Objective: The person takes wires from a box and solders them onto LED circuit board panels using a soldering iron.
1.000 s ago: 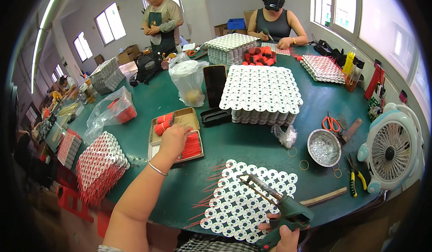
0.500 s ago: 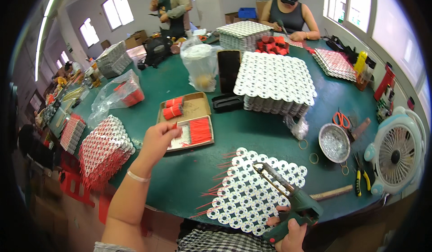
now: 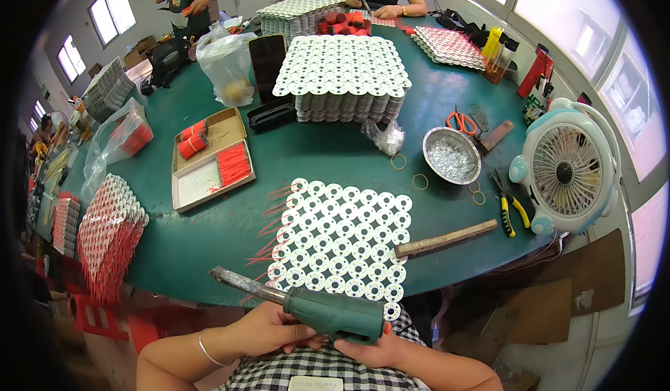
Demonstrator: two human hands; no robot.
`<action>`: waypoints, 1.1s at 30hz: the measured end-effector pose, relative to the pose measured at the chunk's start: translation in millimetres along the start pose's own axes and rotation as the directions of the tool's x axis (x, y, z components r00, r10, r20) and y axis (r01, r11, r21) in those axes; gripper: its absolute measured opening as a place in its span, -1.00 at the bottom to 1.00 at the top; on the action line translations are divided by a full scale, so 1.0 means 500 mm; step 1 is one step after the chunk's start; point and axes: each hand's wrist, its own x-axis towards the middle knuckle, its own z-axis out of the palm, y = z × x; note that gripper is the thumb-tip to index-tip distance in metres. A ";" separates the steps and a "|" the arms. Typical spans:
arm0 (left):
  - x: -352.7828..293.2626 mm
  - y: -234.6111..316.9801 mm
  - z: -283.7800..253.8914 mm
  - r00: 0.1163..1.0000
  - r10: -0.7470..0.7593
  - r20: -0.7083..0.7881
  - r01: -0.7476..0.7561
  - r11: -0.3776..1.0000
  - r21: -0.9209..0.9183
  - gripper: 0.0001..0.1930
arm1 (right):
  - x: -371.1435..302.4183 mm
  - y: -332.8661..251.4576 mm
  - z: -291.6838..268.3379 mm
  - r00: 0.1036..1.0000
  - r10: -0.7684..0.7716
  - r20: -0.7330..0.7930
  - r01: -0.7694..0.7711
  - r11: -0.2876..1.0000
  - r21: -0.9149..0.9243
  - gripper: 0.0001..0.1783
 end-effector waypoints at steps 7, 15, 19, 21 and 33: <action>0.002 -0.041 0.029 0.990 0.121 -0.078 -0.130 0.984 -0.122 -0.80 | -0.016 0.014 0.008 0.997 -0.065 -0.042 0.069 0.994 0.084 -0.62; -0.087 -0.051 0.027 0.536 0.772 -0.342 -0.084 0.451 0.888 -0.77 | -0.069 -0.015 -0.032 0.956 0.085 -0.282 -0.038 0.985 0.170 -0.07; -0.079 -0.062 -0.004 0.315 0.923 -0.220 0.270 0.135 0.953 -0.72 | -0.119 -0.009 -0.045 0.924 0.206 -0.323 -0.182 0.978 0.103 -0.16; -0.076 -0.076 -0.025 0.332 0.922 -0.200 0.280 0.106 0.954 -0.78 | -0.103 -0.017 -0.034 0.947 0.099 -0.306 -0.105 0.994 -0.004 -0.20; -0.055 -0.067 -0.034 0.368 0.916 -0.158 0.274 0.055 0.960 -0.82 | -0.106 0.021 -0.071 0.980 -0.049 -0.191 -0.044 0.889 -0.456 -0.57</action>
